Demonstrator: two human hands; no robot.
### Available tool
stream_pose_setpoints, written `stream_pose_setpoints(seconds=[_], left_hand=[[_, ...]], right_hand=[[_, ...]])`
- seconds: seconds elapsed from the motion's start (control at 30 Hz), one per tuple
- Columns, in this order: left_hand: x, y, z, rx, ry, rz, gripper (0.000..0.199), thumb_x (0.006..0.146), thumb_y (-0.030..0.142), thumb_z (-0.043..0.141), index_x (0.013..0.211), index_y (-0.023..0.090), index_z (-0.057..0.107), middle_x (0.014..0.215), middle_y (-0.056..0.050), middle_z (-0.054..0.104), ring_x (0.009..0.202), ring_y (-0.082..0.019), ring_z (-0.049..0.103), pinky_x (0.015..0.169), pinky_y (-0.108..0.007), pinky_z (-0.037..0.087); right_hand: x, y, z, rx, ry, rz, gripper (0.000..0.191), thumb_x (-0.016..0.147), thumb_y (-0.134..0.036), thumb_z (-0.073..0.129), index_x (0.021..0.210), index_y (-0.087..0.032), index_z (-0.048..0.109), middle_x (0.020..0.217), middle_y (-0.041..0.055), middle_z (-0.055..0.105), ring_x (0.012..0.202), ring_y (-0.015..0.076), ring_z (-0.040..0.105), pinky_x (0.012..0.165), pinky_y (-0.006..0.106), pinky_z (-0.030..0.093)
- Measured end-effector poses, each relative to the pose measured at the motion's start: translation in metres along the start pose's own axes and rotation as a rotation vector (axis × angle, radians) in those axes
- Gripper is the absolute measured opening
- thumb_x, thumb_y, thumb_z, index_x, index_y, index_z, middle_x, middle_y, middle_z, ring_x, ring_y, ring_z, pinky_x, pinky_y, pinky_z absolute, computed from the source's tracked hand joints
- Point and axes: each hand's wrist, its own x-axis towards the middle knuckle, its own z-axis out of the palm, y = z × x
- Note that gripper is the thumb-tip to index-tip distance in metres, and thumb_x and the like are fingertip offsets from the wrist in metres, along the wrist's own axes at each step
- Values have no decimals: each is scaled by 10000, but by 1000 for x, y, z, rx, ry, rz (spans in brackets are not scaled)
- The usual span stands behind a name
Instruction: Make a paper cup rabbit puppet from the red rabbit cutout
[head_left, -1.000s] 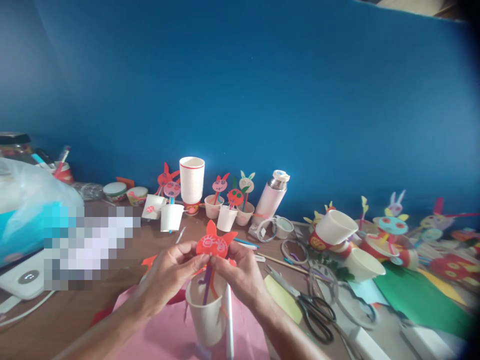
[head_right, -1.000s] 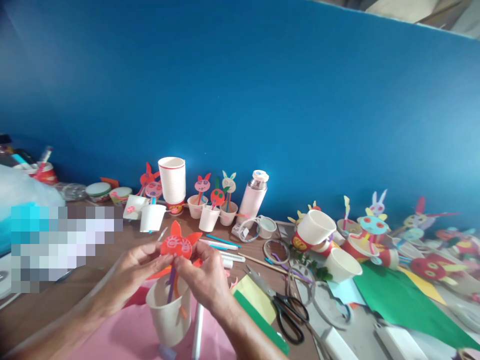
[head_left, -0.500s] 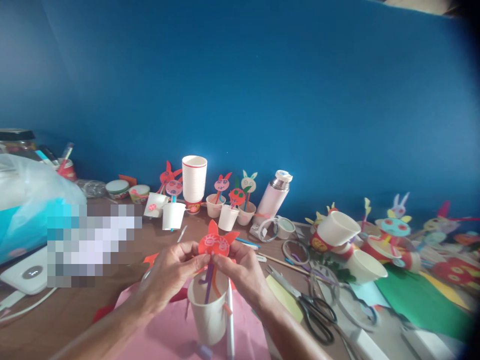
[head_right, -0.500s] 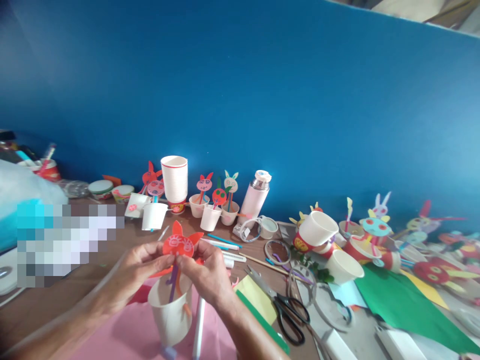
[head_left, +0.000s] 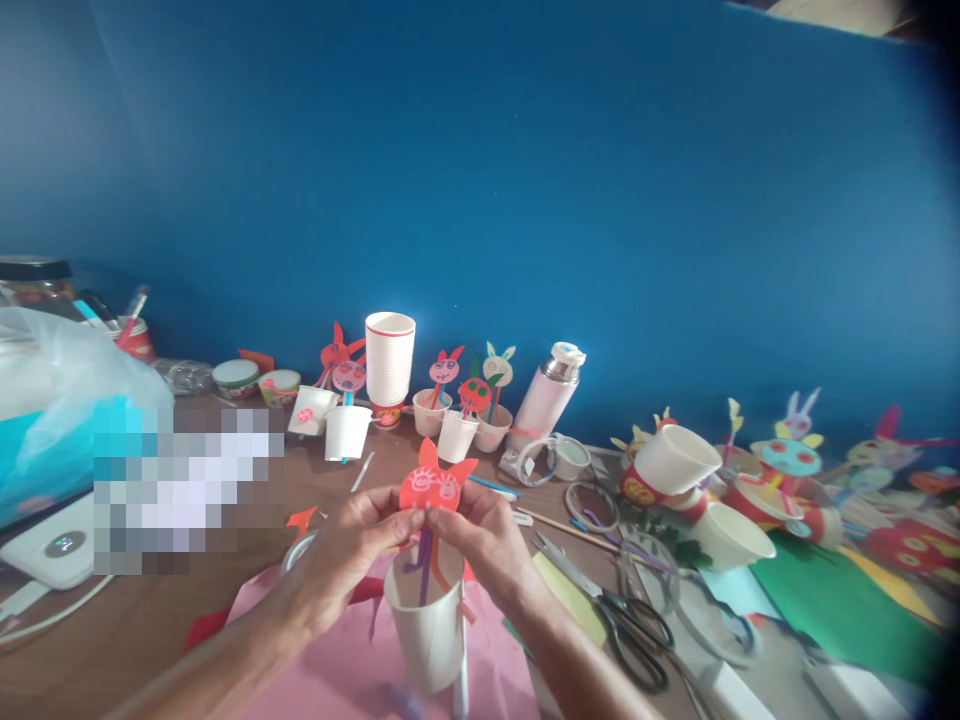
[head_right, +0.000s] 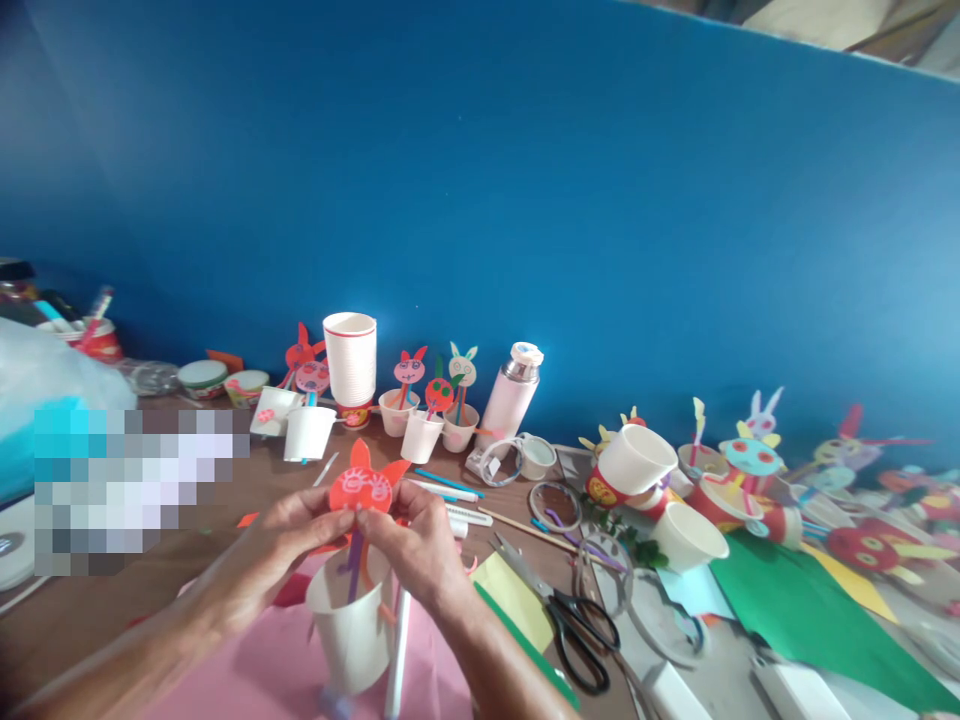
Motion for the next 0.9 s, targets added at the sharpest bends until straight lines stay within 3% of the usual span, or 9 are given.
stream_pose_setpoints(seconds=[0.13, 0.43, 0.67, 0.9], left_hand=[[-1, 1, 2, -21, 6, -5, 284, 758, 362, 728, 966, 168, 721, 874, -58, 740, 812, -171, 631, 795, -282, 466], [-1, -3, 3, -39, 98, 1, 236, 721, 352, 756, 853, 162, 708, 800, -42, 728, 784, -174, 632, 792, -291, 460], [5, -8, -1, 31, 26, -5, 381, 738, 487, 705, 959, 177, 704, 949, -79, 733, 921, -225, 635, 848, -324, 433], [2, -5, 2, 21, 33, 10, 362, 707, 413, 760, 965, 161, 727, 833, -60, 745, 784, -181, 643, 787, -288, 471]], right_hand=[[0, 0, 0, 6, -12, -5, 174, 726, -317, 711, 751, -148, 679, 713, 24, 664, 658, 174, 602, 715, 325, 512], [2, 2, 0, 73, -49, 3, 175, 706, -325, 735, 736, -161, 680, 721, 19, 683, 665, 173, 618, 726, 309, 496], [3, -2, 0, 139, -56, 51, 255, 656, -389, 768, 749, -161, 699, 682, 20, 703, 663, 186, 643, 686, 298, 494], [4, -1, -2, 173, -66, 34, 261, 660, -387, 783, 772, -167, 700, 707, 16, 712, 674, 191, 659, 736, 315, 495]])
